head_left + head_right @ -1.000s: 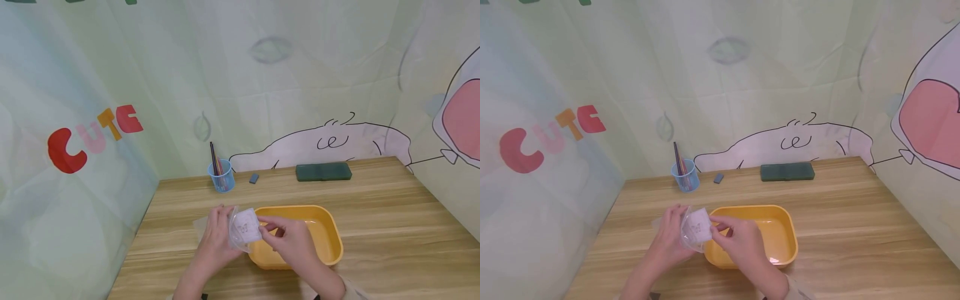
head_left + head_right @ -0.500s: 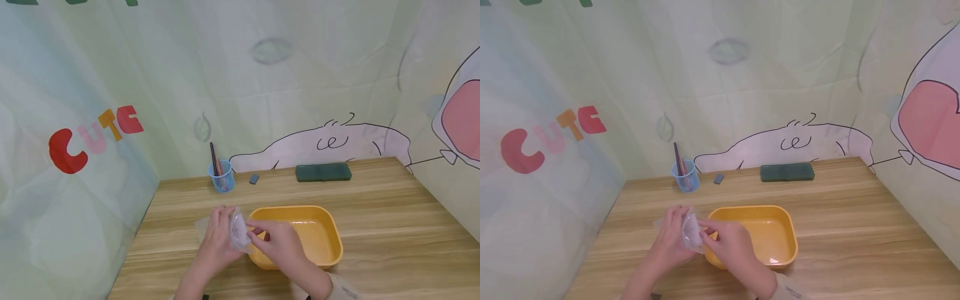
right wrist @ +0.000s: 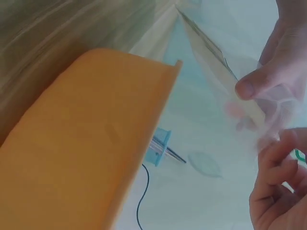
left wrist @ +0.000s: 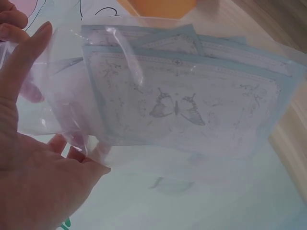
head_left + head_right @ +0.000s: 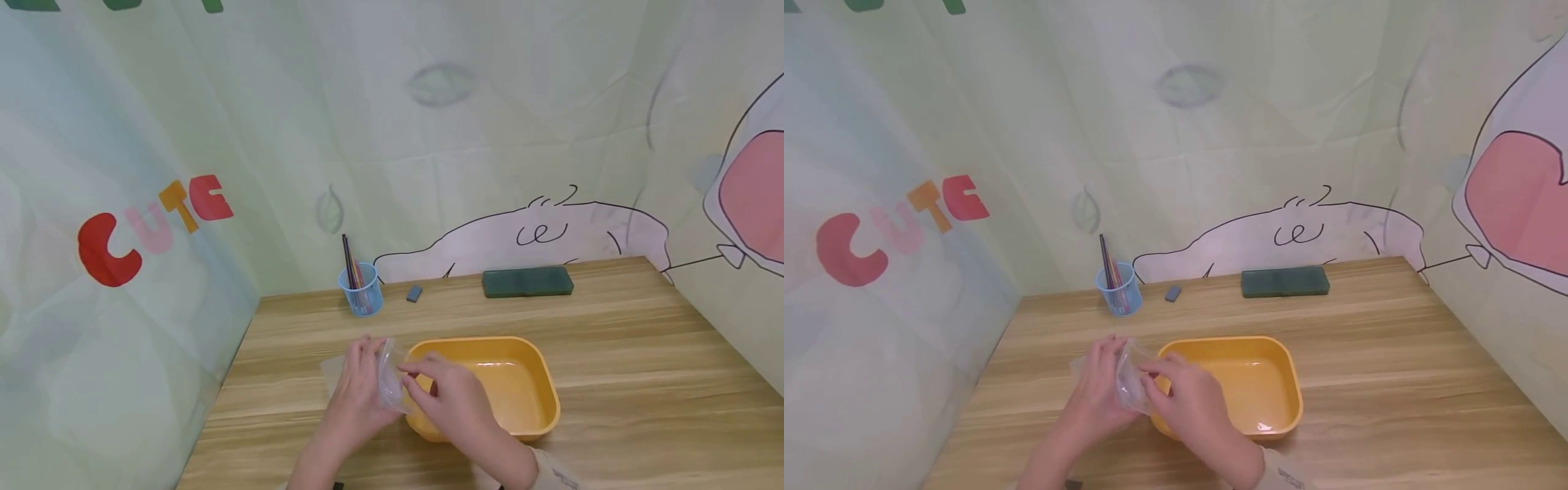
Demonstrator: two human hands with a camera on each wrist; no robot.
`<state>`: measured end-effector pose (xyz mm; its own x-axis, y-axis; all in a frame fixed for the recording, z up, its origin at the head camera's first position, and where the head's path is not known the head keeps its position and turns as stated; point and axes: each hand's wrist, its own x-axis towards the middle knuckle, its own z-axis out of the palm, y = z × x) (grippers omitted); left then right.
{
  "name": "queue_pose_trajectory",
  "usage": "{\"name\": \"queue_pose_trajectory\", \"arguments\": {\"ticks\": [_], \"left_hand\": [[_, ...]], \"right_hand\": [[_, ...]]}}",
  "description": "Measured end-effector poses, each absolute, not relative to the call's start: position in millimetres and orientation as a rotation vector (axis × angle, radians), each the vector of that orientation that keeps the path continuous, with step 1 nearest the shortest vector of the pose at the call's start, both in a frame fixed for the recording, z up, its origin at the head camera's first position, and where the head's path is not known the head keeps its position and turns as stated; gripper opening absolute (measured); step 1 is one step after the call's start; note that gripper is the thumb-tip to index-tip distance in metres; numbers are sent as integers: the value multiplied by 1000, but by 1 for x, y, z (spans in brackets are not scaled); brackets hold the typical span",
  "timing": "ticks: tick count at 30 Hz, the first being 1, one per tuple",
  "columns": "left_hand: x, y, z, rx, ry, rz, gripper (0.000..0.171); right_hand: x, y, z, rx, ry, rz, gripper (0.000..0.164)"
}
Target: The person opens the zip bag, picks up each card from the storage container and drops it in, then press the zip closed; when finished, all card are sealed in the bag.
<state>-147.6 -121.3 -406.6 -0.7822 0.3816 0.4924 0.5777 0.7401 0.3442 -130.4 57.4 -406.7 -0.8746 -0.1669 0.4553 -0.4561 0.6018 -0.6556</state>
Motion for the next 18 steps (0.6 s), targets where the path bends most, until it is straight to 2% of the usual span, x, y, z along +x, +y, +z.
{"name": "queue_pose_trajectory", "arguments": {"ticks": [3,8,14,16,18], "left_hand": [[-149,-122,-403,-706,-2546,-661,108],[-149,-117,-389,-653,-2500,-725,114],[-148,-98,-373,-621,-2439,-830,116],[-148,-90,-370,-650,-2403,-858,115],[-149,-83,-367,-691,-2365,-862,116]], "right_hand": [[-130,64,-405,409,-2458,1255,24],[-131,81,-401,320,-2455,1593,48],[-126,96,-396,545,-2574,1766,79],[-124,98,-395,640,-2571,1736,84],[-122,98,-395,684,-2519,1688,82]]}}
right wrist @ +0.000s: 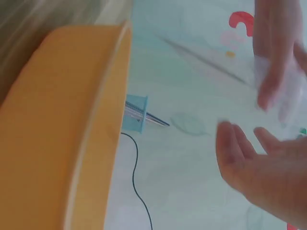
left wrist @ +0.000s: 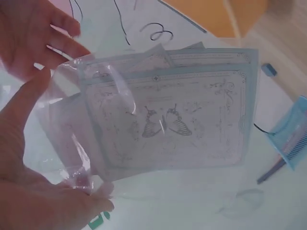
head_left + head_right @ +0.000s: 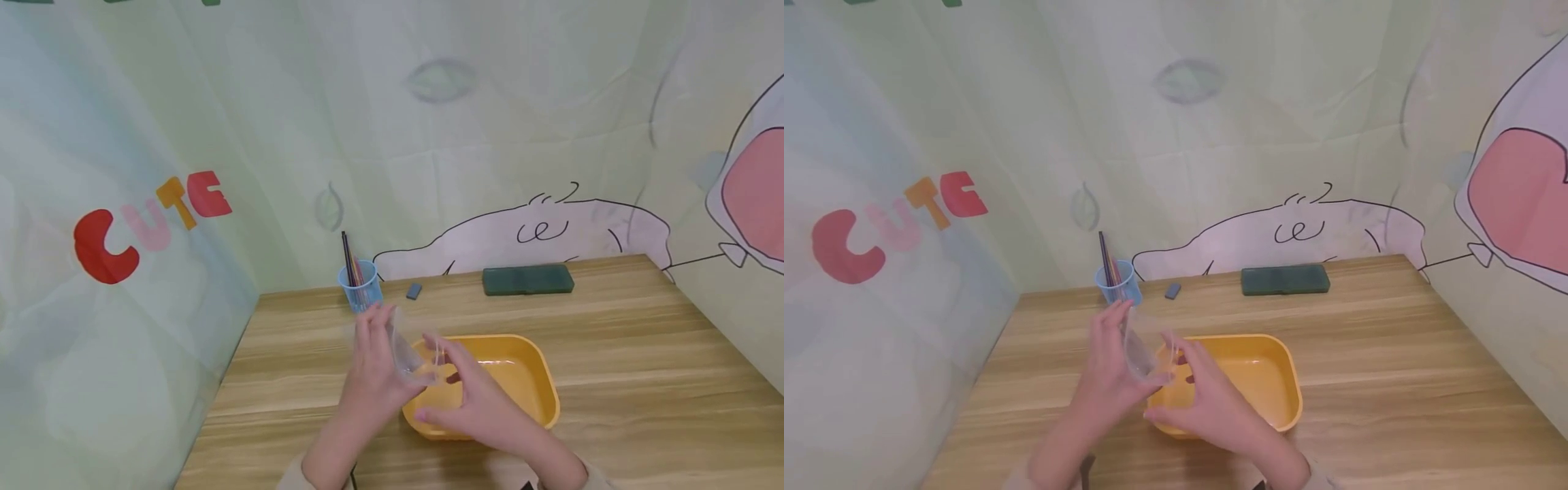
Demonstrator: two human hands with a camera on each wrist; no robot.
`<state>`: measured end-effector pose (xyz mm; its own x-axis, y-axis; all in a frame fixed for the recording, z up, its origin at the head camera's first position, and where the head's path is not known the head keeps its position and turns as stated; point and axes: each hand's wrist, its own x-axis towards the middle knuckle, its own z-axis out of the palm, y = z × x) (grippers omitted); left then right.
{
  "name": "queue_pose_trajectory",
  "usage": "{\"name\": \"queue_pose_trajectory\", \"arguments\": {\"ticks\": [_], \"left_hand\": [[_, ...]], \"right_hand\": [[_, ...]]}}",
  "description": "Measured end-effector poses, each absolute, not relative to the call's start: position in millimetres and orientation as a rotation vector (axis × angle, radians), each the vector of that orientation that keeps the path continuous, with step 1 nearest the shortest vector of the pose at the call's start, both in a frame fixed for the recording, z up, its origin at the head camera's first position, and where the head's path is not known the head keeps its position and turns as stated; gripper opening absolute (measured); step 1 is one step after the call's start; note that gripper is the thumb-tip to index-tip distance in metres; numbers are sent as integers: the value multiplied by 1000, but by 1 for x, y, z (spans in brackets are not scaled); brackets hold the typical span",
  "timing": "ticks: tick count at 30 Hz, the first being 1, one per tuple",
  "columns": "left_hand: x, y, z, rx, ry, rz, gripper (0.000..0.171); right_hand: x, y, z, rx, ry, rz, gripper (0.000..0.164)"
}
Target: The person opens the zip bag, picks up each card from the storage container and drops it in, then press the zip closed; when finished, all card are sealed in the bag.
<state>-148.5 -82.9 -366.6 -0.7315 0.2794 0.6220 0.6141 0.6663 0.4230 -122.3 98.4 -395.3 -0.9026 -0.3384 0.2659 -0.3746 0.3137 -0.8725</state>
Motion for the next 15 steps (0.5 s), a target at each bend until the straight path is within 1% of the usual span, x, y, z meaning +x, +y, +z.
{"name": "queue_pose_trajectory", "arguments": {"ticks": [5,8,12,15], "left_hand": [[-151,-69,-361,-800,-2278,-804,123],[-151,-65,-359,-839,-2218,-785,124],[-149,-62,-354,-872,-2149,-903,109],[-147,-63,-350,-857,-2155,-1117,84]], "right_hand": [[-121,102,-392,646,-2280,1666,60],[-122,109,-388,603,-2191,1715,52],[-124,120,-381,574,-2071,1757,40],[-126,125,-374,548,-2003,1778,27]]}}
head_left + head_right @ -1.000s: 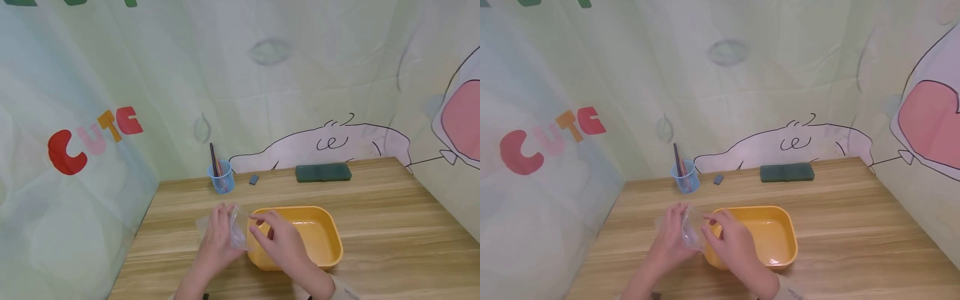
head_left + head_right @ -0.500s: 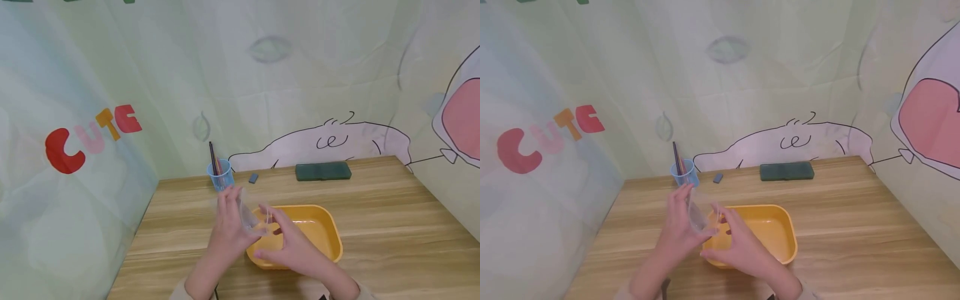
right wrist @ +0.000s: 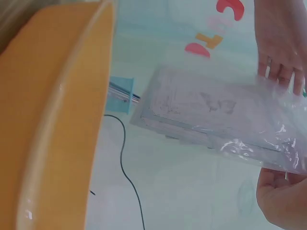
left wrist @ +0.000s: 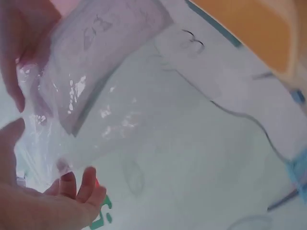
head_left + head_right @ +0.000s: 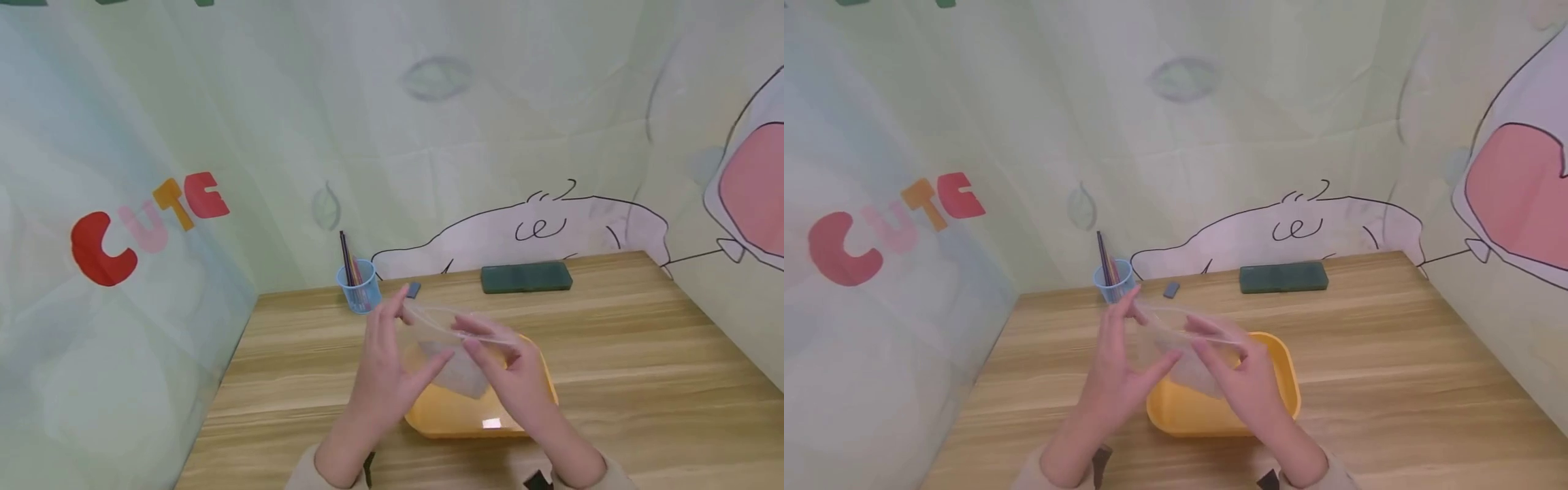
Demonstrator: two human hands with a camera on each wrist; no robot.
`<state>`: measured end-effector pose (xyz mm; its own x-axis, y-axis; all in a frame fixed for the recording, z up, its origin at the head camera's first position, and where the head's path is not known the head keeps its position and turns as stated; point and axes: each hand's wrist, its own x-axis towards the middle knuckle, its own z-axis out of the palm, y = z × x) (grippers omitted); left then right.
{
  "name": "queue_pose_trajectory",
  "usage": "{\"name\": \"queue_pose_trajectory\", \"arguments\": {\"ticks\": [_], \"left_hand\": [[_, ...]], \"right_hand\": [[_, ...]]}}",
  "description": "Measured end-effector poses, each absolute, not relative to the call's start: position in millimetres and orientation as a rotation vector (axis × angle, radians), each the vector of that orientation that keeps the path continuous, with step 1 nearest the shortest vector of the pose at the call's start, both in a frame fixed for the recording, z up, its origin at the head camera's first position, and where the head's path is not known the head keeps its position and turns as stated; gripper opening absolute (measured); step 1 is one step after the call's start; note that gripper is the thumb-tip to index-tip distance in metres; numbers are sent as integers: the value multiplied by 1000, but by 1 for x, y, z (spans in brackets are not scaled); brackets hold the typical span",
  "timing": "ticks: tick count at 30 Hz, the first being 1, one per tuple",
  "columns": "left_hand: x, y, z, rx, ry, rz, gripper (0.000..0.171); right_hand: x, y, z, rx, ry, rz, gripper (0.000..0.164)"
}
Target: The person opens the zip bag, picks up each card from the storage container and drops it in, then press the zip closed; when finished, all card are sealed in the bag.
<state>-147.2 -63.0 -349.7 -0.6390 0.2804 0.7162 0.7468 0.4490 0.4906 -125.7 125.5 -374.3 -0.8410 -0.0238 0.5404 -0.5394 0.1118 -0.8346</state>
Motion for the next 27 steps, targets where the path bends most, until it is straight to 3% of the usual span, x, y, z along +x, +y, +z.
{"name": "queue_pose_trajectory", "arguments": {"ticks": [3,6,12,19,27], "left_hand": [[-146,-61,-348,-791,-2188,-1414,38],[-146,-58,-350,-699,-2188,-1686,14],[-145,-50,-357,-501,-2122,-1828,13],[-145,-44,-360,-451,-2056,-1818,8],[-144,-44,-360,-467,-1999,-1867,9]], "right_hand": [[-127,132,-369,509,-2004,1816,19],[-128,136,-365,482,-2063,1850,17],[-131,138,-364,461,-2176,1887,17],[-135,133,-359,228,-2195,2052,30],[-136,125,-363,174,-2090,2165,23]]}}
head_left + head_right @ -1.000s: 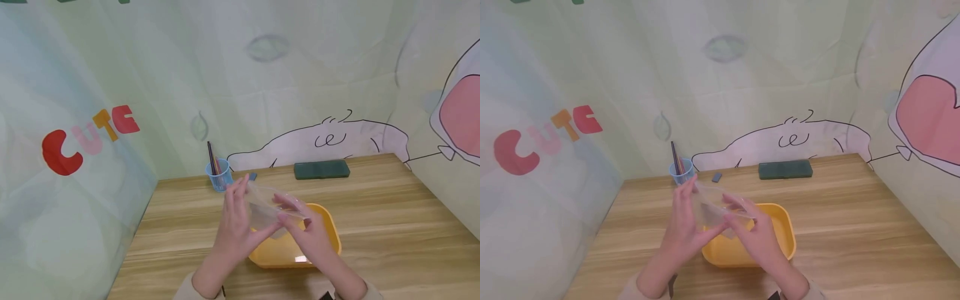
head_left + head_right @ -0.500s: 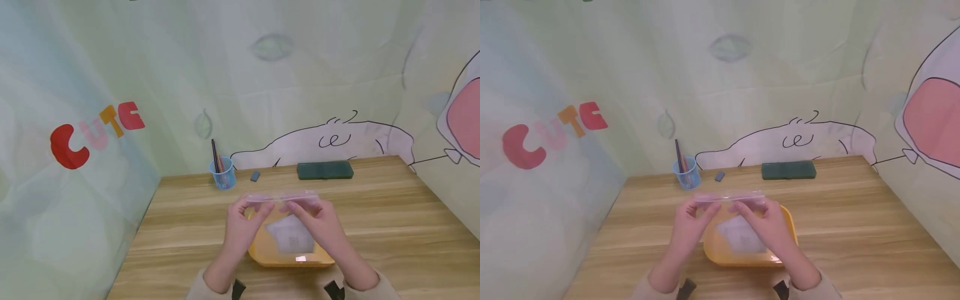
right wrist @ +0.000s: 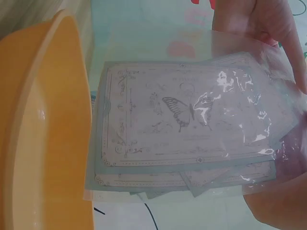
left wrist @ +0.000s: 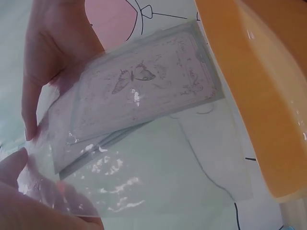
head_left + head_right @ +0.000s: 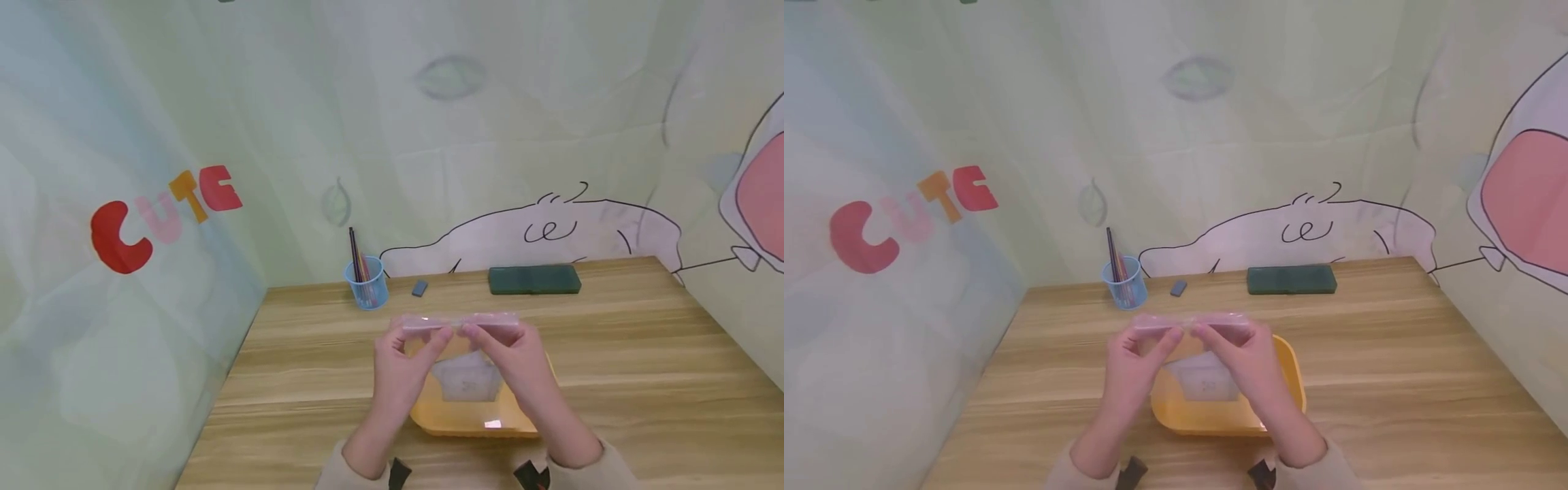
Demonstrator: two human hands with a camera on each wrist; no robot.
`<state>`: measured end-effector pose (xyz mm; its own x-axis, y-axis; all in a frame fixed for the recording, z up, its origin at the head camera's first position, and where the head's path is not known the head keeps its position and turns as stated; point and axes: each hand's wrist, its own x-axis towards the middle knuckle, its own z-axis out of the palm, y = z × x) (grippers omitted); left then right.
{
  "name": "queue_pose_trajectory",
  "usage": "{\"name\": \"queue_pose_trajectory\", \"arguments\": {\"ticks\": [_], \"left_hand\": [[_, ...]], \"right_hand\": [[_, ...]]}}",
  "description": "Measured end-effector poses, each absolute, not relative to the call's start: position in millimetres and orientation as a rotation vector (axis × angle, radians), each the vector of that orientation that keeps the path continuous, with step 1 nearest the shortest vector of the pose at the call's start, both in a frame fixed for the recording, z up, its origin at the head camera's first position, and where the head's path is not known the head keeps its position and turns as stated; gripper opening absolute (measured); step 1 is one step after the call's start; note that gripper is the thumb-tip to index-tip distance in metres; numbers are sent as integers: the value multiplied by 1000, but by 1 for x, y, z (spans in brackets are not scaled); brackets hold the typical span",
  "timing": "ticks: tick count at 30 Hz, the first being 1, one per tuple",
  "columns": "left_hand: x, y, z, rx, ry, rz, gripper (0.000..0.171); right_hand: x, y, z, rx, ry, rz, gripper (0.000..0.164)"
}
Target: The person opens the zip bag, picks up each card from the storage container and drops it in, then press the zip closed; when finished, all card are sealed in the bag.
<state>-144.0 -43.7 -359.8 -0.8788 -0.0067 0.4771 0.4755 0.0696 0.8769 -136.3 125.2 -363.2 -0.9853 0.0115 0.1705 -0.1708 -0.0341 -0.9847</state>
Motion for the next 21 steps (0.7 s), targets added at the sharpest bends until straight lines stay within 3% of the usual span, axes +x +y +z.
{"name": "queue_pose_trajectory", "arguments": {"ticks": [21], "left_hand": [[-140,-37,-365,-534,-1997,-1895,11]], "right_hand": [[-132,117,-366,242,-2036,2113,24]]}}
